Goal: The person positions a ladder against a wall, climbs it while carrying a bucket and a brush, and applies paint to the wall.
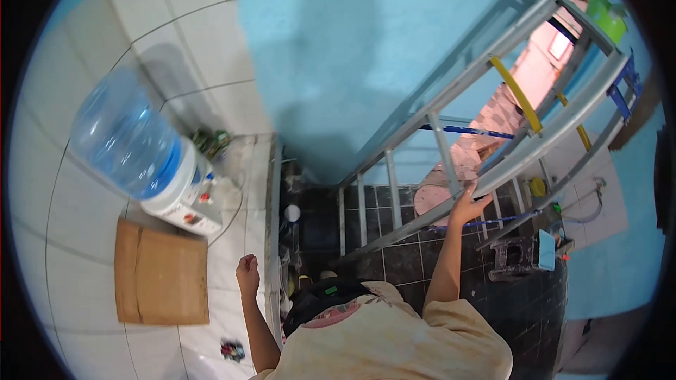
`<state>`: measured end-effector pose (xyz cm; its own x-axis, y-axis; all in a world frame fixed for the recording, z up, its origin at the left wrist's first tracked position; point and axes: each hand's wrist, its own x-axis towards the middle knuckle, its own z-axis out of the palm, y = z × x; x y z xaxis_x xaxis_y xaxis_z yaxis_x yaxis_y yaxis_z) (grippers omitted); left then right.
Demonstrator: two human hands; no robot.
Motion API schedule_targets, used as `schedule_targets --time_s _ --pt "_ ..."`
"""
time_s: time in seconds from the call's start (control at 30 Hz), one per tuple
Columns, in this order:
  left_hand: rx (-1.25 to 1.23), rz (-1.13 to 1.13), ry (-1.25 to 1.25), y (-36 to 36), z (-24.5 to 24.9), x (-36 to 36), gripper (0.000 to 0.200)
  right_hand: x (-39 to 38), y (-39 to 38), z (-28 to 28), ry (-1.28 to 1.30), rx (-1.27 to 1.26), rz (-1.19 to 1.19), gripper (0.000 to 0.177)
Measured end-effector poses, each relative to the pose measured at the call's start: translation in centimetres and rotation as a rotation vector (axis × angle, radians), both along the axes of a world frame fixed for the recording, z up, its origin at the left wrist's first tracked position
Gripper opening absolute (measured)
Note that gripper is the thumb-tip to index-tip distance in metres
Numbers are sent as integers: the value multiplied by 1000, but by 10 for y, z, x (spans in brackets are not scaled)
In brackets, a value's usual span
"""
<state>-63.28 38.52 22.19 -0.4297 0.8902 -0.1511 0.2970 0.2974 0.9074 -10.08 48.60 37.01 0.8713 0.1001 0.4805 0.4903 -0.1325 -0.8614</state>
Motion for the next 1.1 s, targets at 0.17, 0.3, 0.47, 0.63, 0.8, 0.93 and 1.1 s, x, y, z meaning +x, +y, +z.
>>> schedule_targets --time_s 0.17,0.3,0.47,0.63,0.8,0.93,1.1 --pt "44 -255 -20 105 5 36 24 16 7 -26 -128 82 76 44" --pt "82 -469 -137 194 29 84 24 12 9 -28 -32 156 126 44" --pt "304 -752 -82 320 40 152 25 1 13 -20 -24 149 51 43" --pt "281 -986 -243 422 76 234 26 -5 19 -18 50 221 -49 39" --pt "259 -1247 -322 489 80 332 40 -5 23 -19 57 240 -89 34" --pt "419 -1479 -117 494 104 423 69 -16 33 -7 131 160 -298 38" --pt "398 -1730 -55 487 93 494 75 -11 37 -15 92 193 -374 43"
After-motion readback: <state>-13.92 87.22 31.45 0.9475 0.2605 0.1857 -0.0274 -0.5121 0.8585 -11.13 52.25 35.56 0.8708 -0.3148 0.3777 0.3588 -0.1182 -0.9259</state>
